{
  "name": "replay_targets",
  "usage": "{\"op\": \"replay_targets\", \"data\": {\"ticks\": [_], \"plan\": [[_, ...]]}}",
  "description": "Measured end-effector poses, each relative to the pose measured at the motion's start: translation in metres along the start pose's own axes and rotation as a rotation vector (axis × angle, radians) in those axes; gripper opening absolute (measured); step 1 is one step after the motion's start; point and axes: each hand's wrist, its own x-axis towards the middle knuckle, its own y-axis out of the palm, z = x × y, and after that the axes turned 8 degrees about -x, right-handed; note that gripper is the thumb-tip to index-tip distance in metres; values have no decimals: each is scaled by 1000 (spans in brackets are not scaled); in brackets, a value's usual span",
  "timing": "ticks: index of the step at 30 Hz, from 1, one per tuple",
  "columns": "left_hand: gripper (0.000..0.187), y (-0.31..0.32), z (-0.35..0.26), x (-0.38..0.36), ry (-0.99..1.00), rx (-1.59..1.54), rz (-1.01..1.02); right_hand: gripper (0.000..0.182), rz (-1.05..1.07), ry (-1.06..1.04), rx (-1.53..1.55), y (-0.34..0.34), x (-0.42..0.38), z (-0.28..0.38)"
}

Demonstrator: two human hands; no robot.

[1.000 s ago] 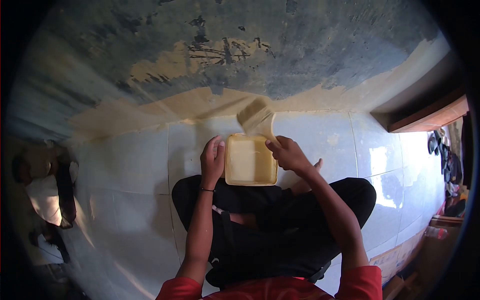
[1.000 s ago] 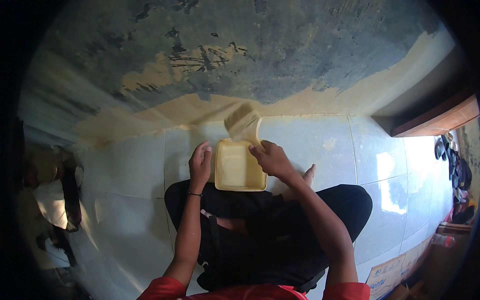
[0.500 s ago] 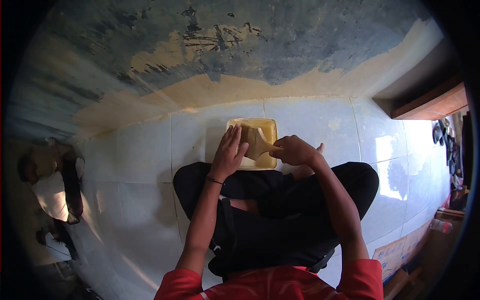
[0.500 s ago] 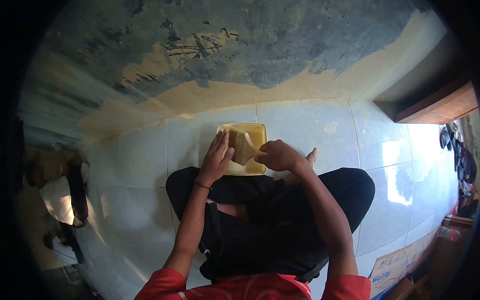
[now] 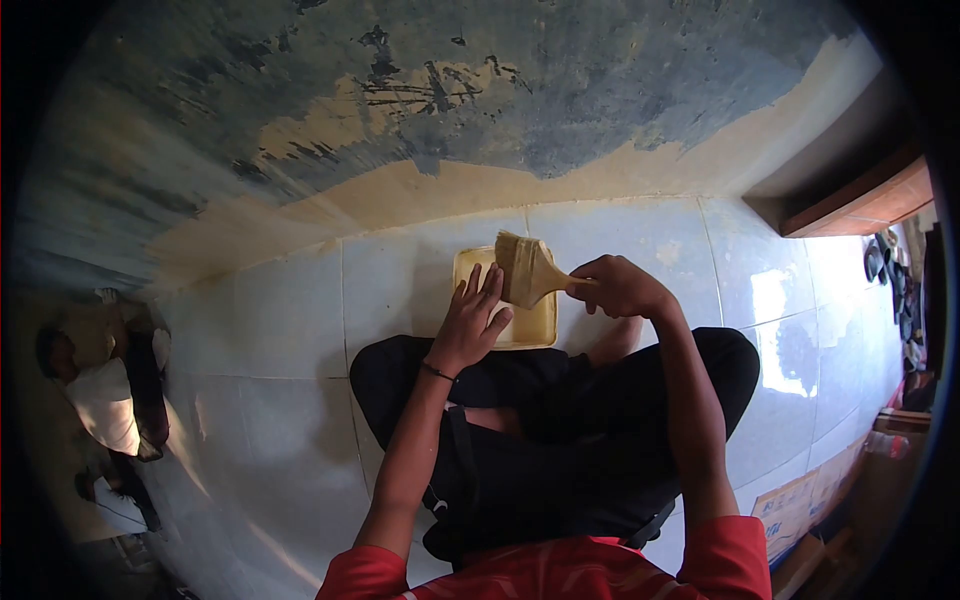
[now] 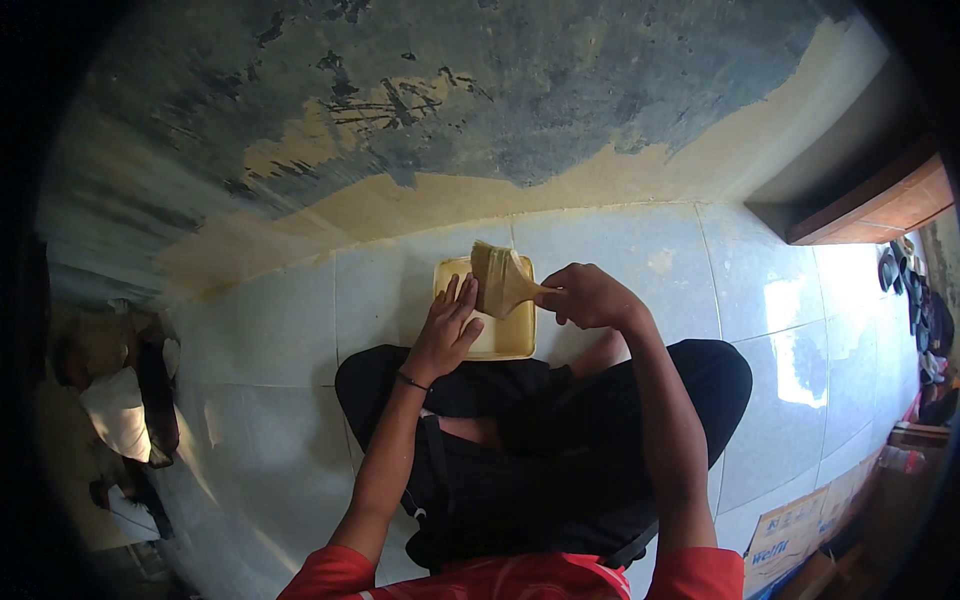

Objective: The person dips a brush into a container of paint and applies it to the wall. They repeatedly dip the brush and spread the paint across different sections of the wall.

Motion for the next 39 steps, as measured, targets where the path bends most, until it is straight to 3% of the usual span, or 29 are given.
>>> {"op": "replay_targets", "data": {"ticks": [5, 7, 9, 10, 14, 21, 23, 24, 27, 29, 33, 35, 39], "plan": [[44, 0, 6, -1, -12, 9, -100, 30, -86, 47, 13, -3, -1, -2], [38, 1, 11, -2, -39, -27, -164, 29, -247, -40, -77, 7, 9, -15], [24, 0, 14, -1, -316, -310, -292, 29, -210, -24, -73, 7, 6, -13], [17, 1, 15, -1, -285, -278, -372, 28, -174, -8, -69, 7, 5, -12], [17, -2, 18, -3, -358, -289, -317, 31, -49, 21, -147, 8, 0, -1], [23, -2, 25, -1, -291, -172, -449, 37, -36, -26, -398, 33, 12, 4], [26, -5, 28, -2, -322, -166, -485, 35, 116, 257, -178, 27, 8, 19], [26, -8, 29, -2, -376, -175, -507, 35, 118, 258, -184, 29, 9, 18], [27, -10, 37, -6, -455, -197, -551, 29, -22, 171, -149, 46, 19, -1], [29, -11, 41, -7, -501, -134, -519, 23, -304, -32, -511, 58, 28, -11], [28, -14, 38, -7, -577, -213, -525, 22, -196, 33, -633, 62, 40, -10], [27, -16, 37, -5, -592, -190, -532, 18, -238, -72, -593, 70, 47, -13], [28, -20, 34, -1, -633, -191, -507, 20, -198, -48, -453, 78, 51, -6]]}}
